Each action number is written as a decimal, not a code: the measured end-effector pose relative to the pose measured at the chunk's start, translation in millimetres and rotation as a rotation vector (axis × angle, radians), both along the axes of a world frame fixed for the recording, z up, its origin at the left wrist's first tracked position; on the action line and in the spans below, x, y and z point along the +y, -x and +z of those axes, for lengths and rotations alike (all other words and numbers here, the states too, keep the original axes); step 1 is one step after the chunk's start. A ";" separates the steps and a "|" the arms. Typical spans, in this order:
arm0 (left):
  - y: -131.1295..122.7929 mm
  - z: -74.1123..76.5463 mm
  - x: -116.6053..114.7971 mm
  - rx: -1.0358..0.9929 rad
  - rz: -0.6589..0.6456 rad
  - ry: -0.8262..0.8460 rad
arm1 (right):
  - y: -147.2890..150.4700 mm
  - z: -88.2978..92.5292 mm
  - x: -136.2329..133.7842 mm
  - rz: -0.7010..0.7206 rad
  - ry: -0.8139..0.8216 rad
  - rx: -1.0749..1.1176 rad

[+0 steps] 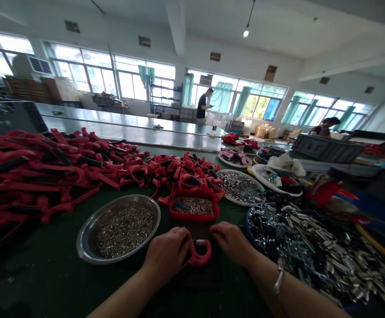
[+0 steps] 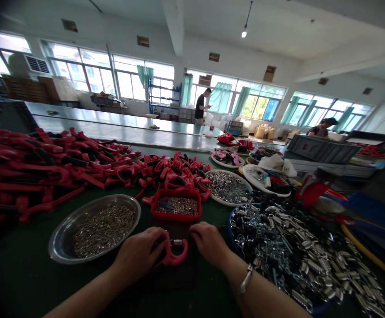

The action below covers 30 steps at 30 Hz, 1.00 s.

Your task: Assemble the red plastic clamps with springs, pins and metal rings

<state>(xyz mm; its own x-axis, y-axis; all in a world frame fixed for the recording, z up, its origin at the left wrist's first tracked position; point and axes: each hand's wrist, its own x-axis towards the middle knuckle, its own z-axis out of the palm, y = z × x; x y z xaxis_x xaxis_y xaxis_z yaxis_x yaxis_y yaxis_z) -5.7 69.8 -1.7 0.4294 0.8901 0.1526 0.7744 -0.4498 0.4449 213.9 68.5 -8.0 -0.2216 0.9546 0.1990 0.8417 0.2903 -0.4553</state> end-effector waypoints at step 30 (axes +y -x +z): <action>-2.0 -0.7 -3.4 -0.015 0.019 0.002 | 18.2 7.9 -16.7 0.022 -0.012 0.217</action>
